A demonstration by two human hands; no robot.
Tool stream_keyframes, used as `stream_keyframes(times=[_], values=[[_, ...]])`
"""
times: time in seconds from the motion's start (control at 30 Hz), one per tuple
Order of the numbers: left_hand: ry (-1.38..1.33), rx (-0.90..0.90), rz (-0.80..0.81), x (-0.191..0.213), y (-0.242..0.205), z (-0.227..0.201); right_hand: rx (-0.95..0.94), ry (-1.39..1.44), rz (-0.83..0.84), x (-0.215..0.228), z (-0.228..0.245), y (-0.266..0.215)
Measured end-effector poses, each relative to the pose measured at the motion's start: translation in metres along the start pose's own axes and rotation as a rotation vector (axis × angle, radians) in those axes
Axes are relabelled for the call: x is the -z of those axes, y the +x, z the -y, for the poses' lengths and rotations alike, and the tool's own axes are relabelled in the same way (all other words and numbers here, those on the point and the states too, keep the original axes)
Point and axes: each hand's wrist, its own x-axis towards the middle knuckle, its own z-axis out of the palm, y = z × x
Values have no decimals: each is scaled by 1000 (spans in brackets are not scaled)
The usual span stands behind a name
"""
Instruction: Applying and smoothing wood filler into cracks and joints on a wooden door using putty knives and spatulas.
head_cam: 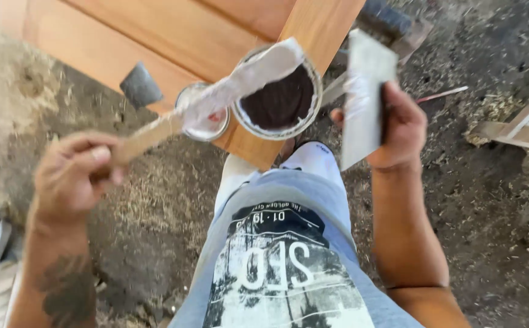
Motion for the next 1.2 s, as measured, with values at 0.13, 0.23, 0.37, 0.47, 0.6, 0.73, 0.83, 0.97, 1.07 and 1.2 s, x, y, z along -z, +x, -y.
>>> stream_keyframes(times=[0.13, 0.23, 0.37, 0.47, 0.6, 0.73, 0.83, 0.97, 1.07, 1.2], values=[[463, -153, 62, -46, 33, -77, 71, -1, 125, 22, 12, -10], [952, -306, 132, -97, 52, -105, 71, 14, 49, 45, 10, -20], [1566, -627, 203, -161, 90, -92, 65, 10, -28, 51, -4, -21], [1765, -718, 244, -196, 127, -67, 77, 5, -88, 46, -16, -16], [1821, -822, 325, -223, 153, -55, 70, 91, -212, 50, -33, -13], [1821, -705, 439, -228, 152, -62, 64, 139, -200, 62, -44, -12], [1854, -547, 566, -225, 145, -74, 56, 165, -183, 69, -45, -10], [1885, -407, 680, -218, 134, -84, 47, 162, -191, 70, -42, -10], [1891, -380, 641, -218, 129, -97, 36, 168, -174, 68, -40, -6], [1864, -453, 512, -232, 133, -93, 29, 160, -193, 69, -39, -8]])
